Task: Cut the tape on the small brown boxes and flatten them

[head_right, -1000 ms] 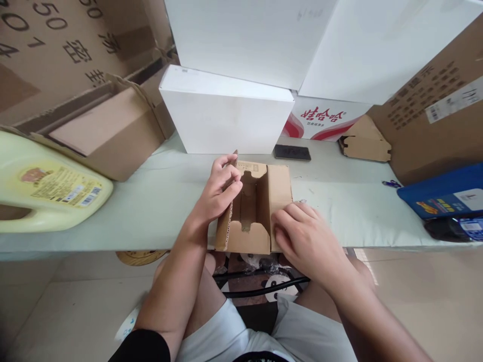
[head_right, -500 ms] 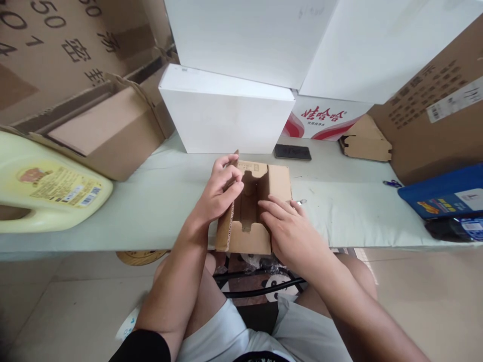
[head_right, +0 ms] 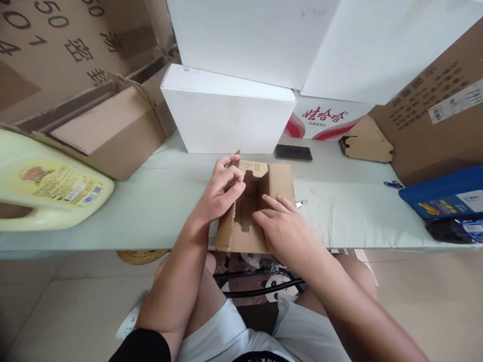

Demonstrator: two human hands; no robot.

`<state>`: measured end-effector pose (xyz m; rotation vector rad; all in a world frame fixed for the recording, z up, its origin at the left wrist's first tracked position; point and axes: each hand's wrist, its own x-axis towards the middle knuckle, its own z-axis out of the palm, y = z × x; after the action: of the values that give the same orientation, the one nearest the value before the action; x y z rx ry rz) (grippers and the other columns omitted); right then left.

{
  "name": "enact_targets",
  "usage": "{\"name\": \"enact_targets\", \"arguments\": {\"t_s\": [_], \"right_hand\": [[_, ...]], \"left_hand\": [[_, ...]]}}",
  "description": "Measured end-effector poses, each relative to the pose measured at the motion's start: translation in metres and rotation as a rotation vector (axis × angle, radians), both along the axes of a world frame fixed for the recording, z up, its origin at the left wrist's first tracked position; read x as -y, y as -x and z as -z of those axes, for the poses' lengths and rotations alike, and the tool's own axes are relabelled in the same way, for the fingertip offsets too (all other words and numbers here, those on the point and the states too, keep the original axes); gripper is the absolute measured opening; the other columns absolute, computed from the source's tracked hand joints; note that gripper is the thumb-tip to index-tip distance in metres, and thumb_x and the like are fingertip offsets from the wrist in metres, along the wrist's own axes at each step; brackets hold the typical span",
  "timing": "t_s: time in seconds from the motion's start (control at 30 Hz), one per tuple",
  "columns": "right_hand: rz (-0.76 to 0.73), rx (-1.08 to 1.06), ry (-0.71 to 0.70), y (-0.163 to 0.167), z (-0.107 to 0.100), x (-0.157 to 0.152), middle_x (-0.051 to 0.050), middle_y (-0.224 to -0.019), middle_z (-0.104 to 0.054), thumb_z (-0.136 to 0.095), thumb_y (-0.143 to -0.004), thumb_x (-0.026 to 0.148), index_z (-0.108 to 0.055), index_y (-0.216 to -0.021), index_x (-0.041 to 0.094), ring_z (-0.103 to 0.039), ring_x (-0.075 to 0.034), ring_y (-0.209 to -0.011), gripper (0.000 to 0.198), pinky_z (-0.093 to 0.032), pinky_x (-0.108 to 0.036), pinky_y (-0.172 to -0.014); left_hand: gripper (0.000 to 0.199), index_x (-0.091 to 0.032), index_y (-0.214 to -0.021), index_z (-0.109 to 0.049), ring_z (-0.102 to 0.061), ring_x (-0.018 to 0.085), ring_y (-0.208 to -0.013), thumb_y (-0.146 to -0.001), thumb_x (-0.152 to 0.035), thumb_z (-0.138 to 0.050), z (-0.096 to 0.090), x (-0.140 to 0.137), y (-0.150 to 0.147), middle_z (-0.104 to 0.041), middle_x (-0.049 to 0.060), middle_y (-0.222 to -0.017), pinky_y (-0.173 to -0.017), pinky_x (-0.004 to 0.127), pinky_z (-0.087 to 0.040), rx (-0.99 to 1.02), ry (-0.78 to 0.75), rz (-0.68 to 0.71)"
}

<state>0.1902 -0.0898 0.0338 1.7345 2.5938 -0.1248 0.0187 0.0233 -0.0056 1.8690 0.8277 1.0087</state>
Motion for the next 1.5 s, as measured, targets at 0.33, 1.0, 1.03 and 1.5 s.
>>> {"name": "enact_targets", "arguments": {"t_s": [0.33, 1.0, 1.03, 1.5], "right_hand": [[0.058, 0.116, 0.122, 0.012, -0.004, -0.020, -0.007, -0.092, -0.079, -0.049, -0.096, 0.013, -0.071, -0.100, 0.020, -0.064, -0.029, -0.110, 0.024, -0.029, -0.049, -0.097], [0.091, 0.115, 0.082, 0.019, 0.001, -0.024, -0.003, -0.096, -0.077, -0.048, -0.099, 0.019, -0.067, -0.089, 0.019, -0.060, -0.024, -0.097, 0.021, -0.024, -0.045, -0.091], [0.093, 0.116, 0.086, 0.019, 0.001, -0.024, -0.003, -0.094, -0.076, -0.049, -0.099, 0.019, -0.066, -0.088, 0.019, -0.061, -0.024, -0.096, 0.020, -0.024, -0.045, -0.091], [-0.025, -0.126, 0.012, 0.006, 0.012, -0.026, -0.003, -0.089, -0.074, -0.048, -0.092, 0.010, -0.067, -0.092, 0.020, -0.066, -0.022, -0.095, 0.022, -0.025, -0.043, -0.117]], "left_hand": [[0.009, -0.024, -0.084, -0.055, -0.035, 0.027, -0.153, -0.093, -0.025, -0.055, -0.001, 0.001, 0.001, -0.046, 0.010, -0.146, -0.118, 0.047, -0.046, 0.021, 0.023, 0.031], [0.008, -0.023, -0.085, -0.056, -0.040, 0.029, -0.148, -0.093, -0.025, -0.057, 0.001, 0.000, -0.001, -0.046, 0.010, -0.146, -0.122, 0.052, -0.039, 0.028, 0.017, 0.050], [0.008, -0.023, -0.085, -0.057, -0.039, 0.029, -0.148, -0.093, -0.025, -0.056, 0.001, 0.000, -0.001, -0.045, 0.010, -0.146, -0.121, 0.052, -0.039, 0.030, 0.016, 0.050], [0.008, -0.023, -0.086, -0.058, -0.041, 0.029, -0.148, -0.094, -0.026, -0.057, -0.001, 0.002, 0.000, -0.047, 0.010, -0.147, -0.121, 0.052, -0.041, -0.018, -0.008, 0.030]]}}
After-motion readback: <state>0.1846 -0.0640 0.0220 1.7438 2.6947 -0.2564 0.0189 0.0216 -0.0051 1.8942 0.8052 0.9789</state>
